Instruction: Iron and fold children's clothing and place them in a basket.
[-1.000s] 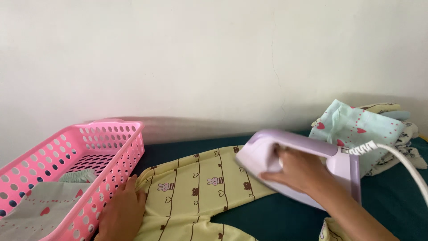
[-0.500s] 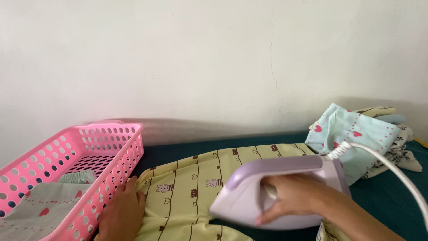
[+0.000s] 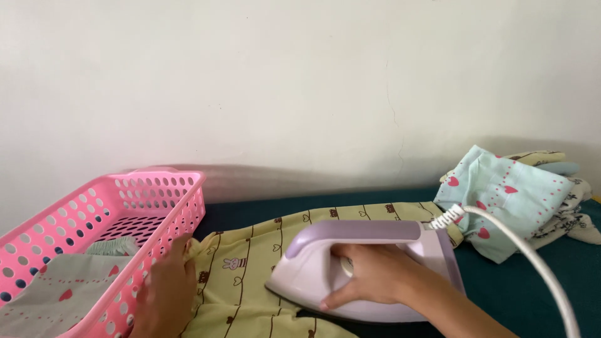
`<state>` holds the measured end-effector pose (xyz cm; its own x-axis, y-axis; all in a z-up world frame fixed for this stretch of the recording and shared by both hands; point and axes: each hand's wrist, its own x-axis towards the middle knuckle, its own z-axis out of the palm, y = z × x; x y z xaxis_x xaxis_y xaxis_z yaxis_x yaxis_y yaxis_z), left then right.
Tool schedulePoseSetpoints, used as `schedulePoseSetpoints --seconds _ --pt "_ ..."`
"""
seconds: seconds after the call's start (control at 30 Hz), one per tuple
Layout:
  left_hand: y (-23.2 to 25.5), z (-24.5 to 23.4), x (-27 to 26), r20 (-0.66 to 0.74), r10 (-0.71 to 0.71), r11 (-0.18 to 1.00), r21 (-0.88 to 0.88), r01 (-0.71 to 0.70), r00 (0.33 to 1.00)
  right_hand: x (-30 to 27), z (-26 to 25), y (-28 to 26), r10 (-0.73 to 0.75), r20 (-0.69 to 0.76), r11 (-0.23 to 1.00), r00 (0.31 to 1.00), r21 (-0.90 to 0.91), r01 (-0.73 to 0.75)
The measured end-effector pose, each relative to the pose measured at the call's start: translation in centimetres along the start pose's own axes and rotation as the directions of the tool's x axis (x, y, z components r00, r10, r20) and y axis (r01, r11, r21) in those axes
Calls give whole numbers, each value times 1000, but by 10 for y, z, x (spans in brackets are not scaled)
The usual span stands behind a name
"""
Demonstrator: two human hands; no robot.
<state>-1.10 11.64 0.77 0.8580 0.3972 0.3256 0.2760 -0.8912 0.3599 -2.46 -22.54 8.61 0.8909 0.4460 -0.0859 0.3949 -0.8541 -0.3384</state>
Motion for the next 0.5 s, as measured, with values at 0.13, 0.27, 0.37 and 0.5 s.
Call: schedulePoseSetpoints --seconds 0.13,0.27,0.37,0.5 --pt "-16 12 16 -135 70 950 -294 -107 988 13 2 -15 -24 12 1000 1000 -11 24" --pt "-7 6 13 -175 102 903 -397 -165 979 32 13 -33 -75 29 997 997 7 75" --pt "2 -2 8 -90 -39 894 -448 -5 995 50 29 -51 -119 -56 992 991 45 122" --pt "-7 12 12 -237 93 907 -381 -180 967 70 45 -75 -197 -290 974 937 48 220"
